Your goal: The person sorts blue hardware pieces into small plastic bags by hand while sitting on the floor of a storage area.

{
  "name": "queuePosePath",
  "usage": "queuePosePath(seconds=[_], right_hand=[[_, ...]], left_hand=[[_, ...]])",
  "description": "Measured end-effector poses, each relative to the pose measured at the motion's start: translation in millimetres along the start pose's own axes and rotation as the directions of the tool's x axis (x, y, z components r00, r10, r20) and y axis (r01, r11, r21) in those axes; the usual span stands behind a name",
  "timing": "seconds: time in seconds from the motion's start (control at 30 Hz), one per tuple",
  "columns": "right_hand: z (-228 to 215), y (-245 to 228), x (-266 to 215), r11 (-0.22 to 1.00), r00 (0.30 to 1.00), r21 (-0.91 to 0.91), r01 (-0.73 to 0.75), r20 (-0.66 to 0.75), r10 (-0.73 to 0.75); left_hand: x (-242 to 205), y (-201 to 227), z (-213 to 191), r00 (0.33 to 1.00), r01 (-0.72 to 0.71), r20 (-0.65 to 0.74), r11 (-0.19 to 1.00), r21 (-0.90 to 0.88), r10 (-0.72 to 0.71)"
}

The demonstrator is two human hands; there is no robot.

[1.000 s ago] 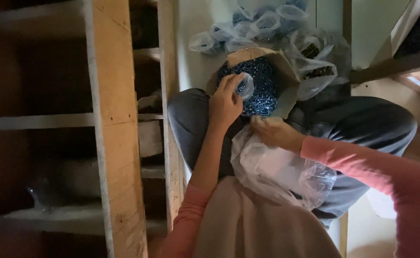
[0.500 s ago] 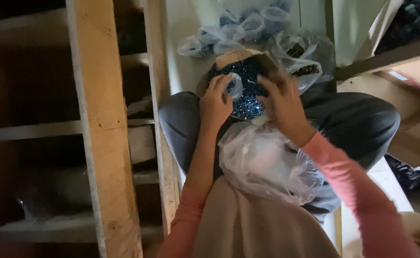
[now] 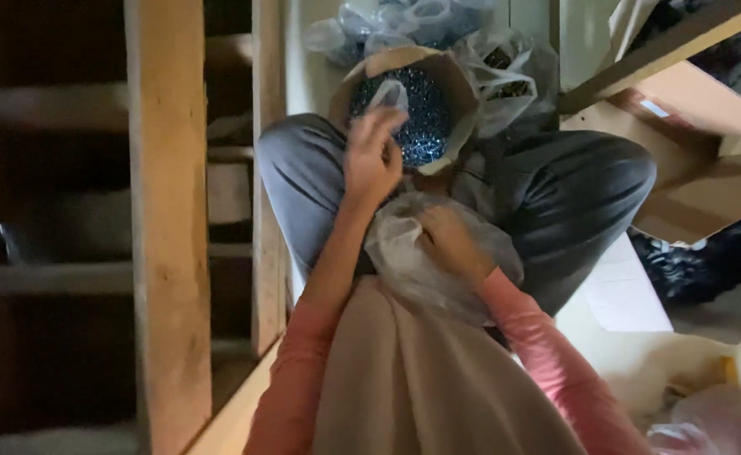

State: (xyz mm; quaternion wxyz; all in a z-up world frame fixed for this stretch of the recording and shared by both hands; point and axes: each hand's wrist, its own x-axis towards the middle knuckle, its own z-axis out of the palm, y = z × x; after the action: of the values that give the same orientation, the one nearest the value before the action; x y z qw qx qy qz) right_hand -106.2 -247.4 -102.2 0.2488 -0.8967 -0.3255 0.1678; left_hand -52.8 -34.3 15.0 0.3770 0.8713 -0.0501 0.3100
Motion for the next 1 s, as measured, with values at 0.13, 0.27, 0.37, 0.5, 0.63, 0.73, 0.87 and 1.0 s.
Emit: queuePosePath(seconds=[0.13,0.27,0.37,0.5,0.63,0.73,0.87,1.0], right_hand=[[-62.6,-44.4,-28.6,0.975,0.986,0.173,0.136,0.068,-0.149],[-128.2,-76.2,-47.4,0.929,0.940,0.357,0.097,0.273,-0.203],[-142.2,-61.7,-41.8,0.932,0.949,0.363,0.003,0.292,-0.117],[-134.8,-38.3,-17.5,0.958,0.996,0.284,-0.039,0.089,0.015],[-95.1,-15.7,31.6,0.953,0.994,0.280,0.113,-0.026,-0.110],[-75.0,-3.9,72.0,0.994,0.995,-0.055,-0.090,0.045,0.093],[-68.8,27.7,115.2,0.998,1.000,-0.057,-0.008,-0.013,0.007],[-100.4,7.4,117.9,0.999,1.000,0.053,0.003,0.019,-0.004]], left_hand=[[-108.1,14.6,44.1,0.987,-0.004,0.160,0.971,0.240,-0.036],[-145.6,64.2,22.1,0.907,0.002,0.407,0.970,0.244,-0.105],[-132.0,99.9,0.8,0.851,0.038,0.477,0.933,0.358,-0.218],[-155.3,98.4,20.7,0.791,-0.117,0.570,0.861,0.496,-0.221],[-166.8,100.1,39.7,0.809,-0.138,0.568,0.890,0.434,-0.151],[-159.2,107.1,35.3,0.874,-0.156,0.483,0.911,0.382,-0.053],[-136.6,108.8,21.9,0.886,-0.069,0.451,0.927,0.369,-0.113],[-144.1,93.7,21.4,0.837,0.035,0.518,0.963,0.267,-0.174]])
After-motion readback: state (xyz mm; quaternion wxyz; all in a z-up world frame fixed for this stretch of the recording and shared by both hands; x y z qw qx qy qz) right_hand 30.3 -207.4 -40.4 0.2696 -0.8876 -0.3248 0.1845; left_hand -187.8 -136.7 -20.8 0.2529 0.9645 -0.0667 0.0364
